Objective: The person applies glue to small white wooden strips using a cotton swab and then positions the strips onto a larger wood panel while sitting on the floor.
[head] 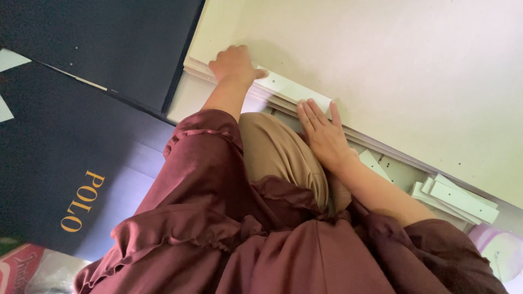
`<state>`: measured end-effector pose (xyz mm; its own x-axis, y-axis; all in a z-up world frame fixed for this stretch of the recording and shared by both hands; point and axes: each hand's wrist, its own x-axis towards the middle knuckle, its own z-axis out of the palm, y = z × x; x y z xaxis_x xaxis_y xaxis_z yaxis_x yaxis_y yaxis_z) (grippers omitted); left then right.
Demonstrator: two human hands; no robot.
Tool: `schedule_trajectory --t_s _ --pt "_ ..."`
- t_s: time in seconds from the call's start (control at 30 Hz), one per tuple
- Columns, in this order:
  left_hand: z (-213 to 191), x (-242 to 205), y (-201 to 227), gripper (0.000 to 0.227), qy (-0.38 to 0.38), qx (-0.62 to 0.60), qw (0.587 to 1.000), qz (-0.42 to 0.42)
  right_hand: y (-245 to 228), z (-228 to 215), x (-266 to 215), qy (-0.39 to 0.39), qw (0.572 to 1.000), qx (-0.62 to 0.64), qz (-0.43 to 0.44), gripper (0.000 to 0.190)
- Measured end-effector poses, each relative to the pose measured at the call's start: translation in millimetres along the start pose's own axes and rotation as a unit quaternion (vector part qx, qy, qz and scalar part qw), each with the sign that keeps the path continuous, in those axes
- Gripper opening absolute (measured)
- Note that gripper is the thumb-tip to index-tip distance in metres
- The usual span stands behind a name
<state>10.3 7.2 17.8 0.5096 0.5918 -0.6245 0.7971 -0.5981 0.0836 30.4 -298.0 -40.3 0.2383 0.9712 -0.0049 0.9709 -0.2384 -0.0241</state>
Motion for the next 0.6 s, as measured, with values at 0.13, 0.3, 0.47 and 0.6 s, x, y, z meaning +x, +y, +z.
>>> schedule_trajectory --t_s 0.13,0.3,0.47,0.6 --pt "1.8 -1.4 0.2 0.066 -0.009 -0.002 1.000 0.005 -1.9 1.3 14.7 0.047 0.996 -0.065 0.050 0.060" --pt "-1.2 1.6 -0.9 0.065 0.010 -0.005 1.000 0.008 -2.6 14.3 18.0 0.064 0.994 -0.053 0.074 0.059" --pt "0.9 1.6 -1.5 0.064 -0.004 -0.012 1.000 0.016 3.3 -13.6 -2.8 0.064 0.995 0.041 0.072 0.053" --pt "13.1 15.1 -33.5 0.038 0.036 -0.183 0.979 0.079 18.6 -62.1 -15.5 0.001 0.959 0.152 0.240 0.068"
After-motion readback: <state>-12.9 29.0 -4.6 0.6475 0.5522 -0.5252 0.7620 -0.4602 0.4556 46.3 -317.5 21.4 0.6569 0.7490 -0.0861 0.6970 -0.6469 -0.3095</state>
